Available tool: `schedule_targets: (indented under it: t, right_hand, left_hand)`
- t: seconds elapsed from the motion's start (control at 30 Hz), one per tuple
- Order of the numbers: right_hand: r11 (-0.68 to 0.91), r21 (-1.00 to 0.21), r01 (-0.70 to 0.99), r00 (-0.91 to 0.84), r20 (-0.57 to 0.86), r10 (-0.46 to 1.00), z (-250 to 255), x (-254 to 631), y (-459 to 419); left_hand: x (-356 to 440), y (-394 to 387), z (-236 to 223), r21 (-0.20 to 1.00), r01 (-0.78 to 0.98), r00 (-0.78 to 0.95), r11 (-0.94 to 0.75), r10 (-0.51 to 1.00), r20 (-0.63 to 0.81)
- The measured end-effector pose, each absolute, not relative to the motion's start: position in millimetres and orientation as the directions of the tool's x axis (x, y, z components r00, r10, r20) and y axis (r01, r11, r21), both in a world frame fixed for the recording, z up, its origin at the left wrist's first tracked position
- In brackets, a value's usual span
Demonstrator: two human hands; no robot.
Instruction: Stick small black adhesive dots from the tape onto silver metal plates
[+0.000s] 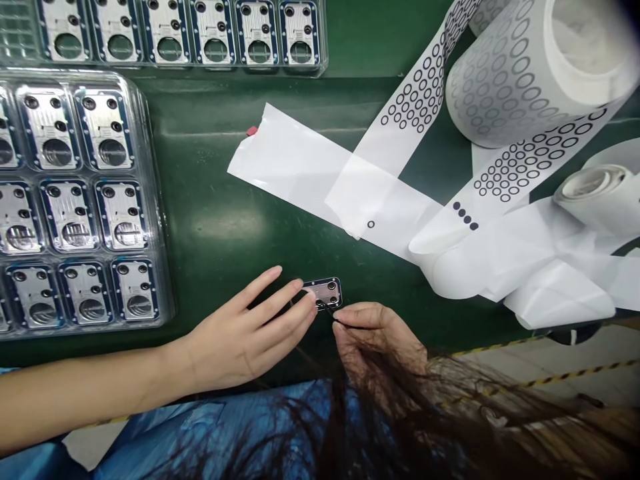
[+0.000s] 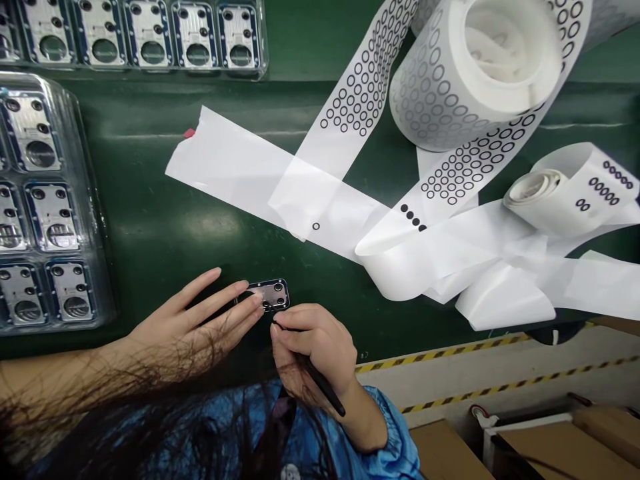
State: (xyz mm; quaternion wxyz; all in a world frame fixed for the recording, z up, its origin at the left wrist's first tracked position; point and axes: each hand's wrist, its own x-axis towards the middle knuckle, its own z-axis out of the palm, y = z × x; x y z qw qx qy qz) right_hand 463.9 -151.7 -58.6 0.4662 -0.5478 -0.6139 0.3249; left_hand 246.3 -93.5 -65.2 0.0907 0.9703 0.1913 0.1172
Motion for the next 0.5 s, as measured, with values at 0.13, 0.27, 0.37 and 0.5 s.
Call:
schedule_targets:
  t: [0.13,0.27,0.37,0.5]
  right_hand:
    - [0.203,-0.901,0.384,0.024,0.229,0.973,-57,465,-149]
    - [0.224,-0.883,0.414,0.044,0.265,0.963,-59,462,-147]
    - [0.213,-0.891,0.401,0.091,0.27,0.959,-57,459,-146]
    - [0.156,-0.916,0.37,0.163,0.229,0.96,-47,463,-147]
  left_hand:
    - [245,-94,-67,0.207,0.344,0.903,-0.916,0.383,0.194]
    - [245,-94,-66,0.205,0.341,0.908,-0.918,0.377,0.182]
    - [244,-93,-65,0.19,0.345,0.908,-0.919,0.378,0.179]
    - [244,-91,-67,0.234,0.357,0.881,-0.904,0.41,0.237]
